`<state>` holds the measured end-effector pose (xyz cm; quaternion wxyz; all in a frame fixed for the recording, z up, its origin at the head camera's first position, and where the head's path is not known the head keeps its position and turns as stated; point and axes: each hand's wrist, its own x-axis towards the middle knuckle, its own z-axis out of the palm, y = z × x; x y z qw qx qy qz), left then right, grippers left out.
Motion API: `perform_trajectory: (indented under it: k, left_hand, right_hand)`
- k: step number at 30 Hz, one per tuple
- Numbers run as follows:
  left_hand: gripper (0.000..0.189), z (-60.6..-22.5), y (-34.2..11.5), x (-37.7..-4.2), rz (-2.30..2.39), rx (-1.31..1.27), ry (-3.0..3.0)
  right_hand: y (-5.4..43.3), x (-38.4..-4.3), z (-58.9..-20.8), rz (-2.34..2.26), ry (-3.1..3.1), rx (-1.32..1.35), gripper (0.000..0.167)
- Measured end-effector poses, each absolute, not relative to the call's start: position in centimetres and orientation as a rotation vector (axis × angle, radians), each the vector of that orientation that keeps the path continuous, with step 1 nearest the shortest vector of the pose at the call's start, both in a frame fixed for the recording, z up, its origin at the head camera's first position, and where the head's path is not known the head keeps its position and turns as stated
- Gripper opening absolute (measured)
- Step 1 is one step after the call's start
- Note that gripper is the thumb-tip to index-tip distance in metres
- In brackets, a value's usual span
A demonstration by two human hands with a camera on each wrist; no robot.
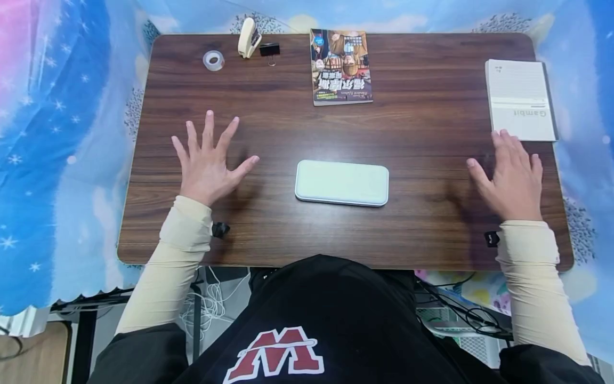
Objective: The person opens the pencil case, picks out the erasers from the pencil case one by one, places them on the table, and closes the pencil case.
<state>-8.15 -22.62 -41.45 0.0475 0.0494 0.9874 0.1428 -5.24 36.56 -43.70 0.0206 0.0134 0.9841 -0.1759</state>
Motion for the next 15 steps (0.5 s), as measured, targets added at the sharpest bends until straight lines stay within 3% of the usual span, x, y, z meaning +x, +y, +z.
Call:
perform_trajectory:
  k: [7, 15]
  left_hand:
    - [0.096, -42.7, -21.9, -9.0, 0.746, 0.422, 3.007]
    - [0.101, -46.5, -18.3, -8.9, 1.204, 0.659, 2.714]
  right_hand:
    - [33.9, -5.6, -44.5, -0.692, 3.108, -0.272, 0.071]
    - [25.9, -4.9, -46.1, -0.893, 3.043, -0.846, 0.065]
